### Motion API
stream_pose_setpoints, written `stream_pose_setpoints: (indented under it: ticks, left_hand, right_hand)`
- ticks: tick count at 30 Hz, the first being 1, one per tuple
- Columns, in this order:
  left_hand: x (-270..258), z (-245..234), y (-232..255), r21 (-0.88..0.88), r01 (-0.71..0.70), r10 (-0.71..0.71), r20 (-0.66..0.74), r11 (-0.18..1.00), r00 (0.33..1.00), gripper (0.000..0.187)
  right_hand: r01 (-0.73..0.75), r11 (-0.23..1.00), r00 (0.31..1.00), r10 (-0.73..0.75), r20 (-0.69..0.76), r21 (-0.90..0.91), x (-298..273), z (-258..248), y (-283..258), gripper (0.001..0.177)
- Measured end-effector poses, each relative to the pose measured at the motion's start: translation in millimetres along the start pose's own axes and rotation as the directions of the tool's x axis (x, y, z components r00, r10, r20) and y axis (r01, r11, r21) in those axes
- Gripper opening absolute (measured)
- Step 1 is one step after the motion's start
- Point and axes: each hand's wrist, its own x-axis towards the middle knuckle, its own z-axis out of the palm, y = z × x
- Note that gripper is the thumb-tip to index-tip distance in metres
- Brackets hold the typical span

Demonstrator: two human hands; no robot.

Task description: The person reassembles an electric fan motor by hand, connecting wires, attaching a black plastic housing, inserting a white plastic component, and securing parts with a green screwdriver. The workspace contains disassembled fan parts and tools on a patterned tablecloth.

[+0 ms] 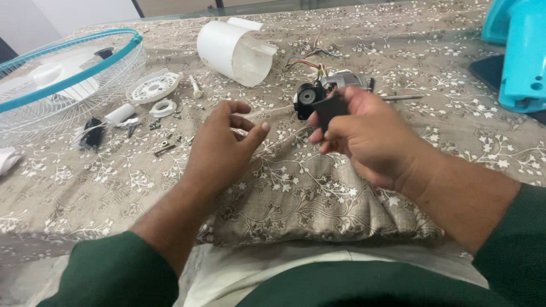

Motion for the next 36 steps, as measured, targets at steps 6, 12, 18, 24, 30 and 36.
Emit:
stream_pose_setpoints:
  ticks: [6,12,18,24,30,36]
  left_hand:
    - [-12.8,-65.8,-63.2,0.287,0.073,-0.018,-0.189,0.955,0.982,0.028]
    - [-15.7,-114.2,-117.7,0.413,0.195,-0.054,-0.328,0.889,0.943,0.03]
    - [-6.3,-120.9,-121.6,0.449,0.225,-0.135,-0.223,0.865,0.965,0.032]
    - [5.1,-114.9,-109.4,0.493,0.193,-0.156,-0.116,0.848,0.981,0.04]
    - [11.2,-112.5,-120.2,0.495,0.135,-0.097,-0.102,0.858,0.99,0.034]
    - [10.7,-118.8,-135.1,0.505,0.115,-0.033,-0.168,0.855,0.985,0.024]
  right_hand:
    - [-0.11,0.99,0.974,0.124,0.192,-0.083,7.5,47.8,0.0,0.039]
    - [0.05,0.978,0.952,0.015,0.305,-0.205,25.7,80.0,12.9,0.033]
    - [0.21,0.856,0.952,-0.069,0.298,-0.473,29.1,85.9,32.1,0.025]
    - [0.23,0.85,0.947,-0.083,0.309,-0.474,29.0,83.6,38.4,0.023]
    - [0.237,0.789,0.956,-0.084,0.283,-0.567,26.5,83.1,38.0,0.021]
    - [0.23,0.859,0.942,-0.079,0.326,-0.457,29.2,82.6,41.3,0.02]
